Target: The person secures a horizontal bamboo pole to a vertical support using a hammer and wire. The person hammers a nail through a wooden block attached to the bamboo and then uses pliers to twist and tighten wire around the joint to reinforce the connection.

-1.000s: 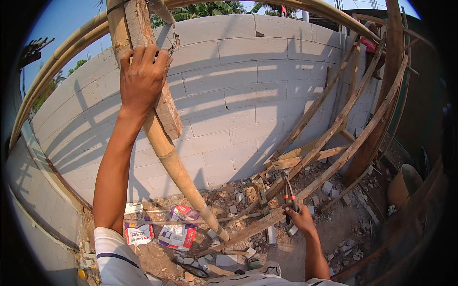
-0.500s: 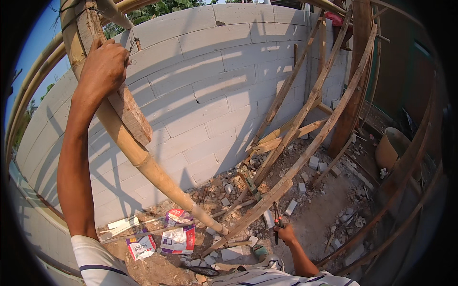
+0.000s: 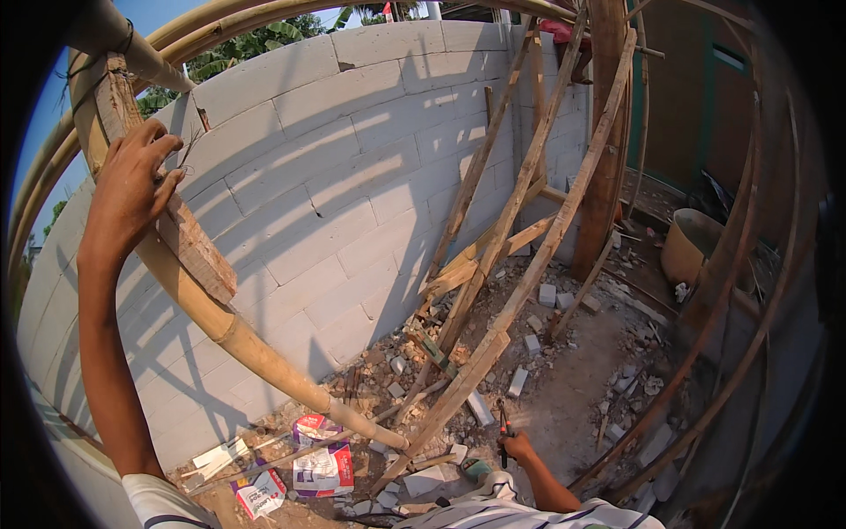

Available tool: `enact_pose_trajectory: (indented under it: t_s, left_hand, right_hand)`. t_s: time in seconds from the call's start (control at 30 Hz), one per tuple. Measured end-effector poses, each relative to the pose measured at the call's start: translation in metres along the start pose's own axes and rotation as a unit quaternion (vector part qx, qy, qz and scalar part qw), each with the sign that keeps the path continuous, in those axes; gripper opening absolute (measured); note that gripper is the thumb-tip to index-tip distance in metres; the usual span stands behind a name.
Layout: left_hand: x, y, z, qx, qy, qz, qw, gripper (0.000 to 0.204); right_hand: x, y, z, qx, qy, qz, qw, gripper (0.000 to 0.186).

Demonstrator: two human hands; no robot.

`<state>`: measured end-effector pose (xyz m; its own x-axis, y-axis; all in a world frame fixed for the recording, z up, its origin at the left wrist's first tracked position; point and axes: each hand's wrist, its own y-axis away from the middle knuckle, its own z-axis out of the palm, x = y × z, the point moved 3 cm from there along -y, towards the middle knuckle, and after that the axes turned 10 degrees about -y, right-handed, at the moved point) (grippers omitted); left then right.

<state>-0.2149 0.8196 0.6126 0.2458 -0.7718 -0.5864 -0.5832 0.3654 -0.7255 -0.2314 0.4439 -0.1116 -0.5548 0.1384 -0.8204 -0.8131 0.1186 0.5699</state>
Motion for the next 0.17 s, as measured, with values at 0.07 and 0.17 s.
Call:
enact_pose_trajectory:
  t_s: [0.07,0.17]
  left_hand:
    - [-0.014,0.037,0.021,0.083,0.07,-0.067,0.992,0.03]
    - [-0.054,0.099,0.045,0.158,0.211,-0.274,0.925,0.04]
  right_hand:
    - [0.037,-0.017,-0.023,0.052,0.012,0.049,0.997,0.02]
    - [0.067,-0.043,-0.028,0.022,-0.054,0.068,0.996,0.024]
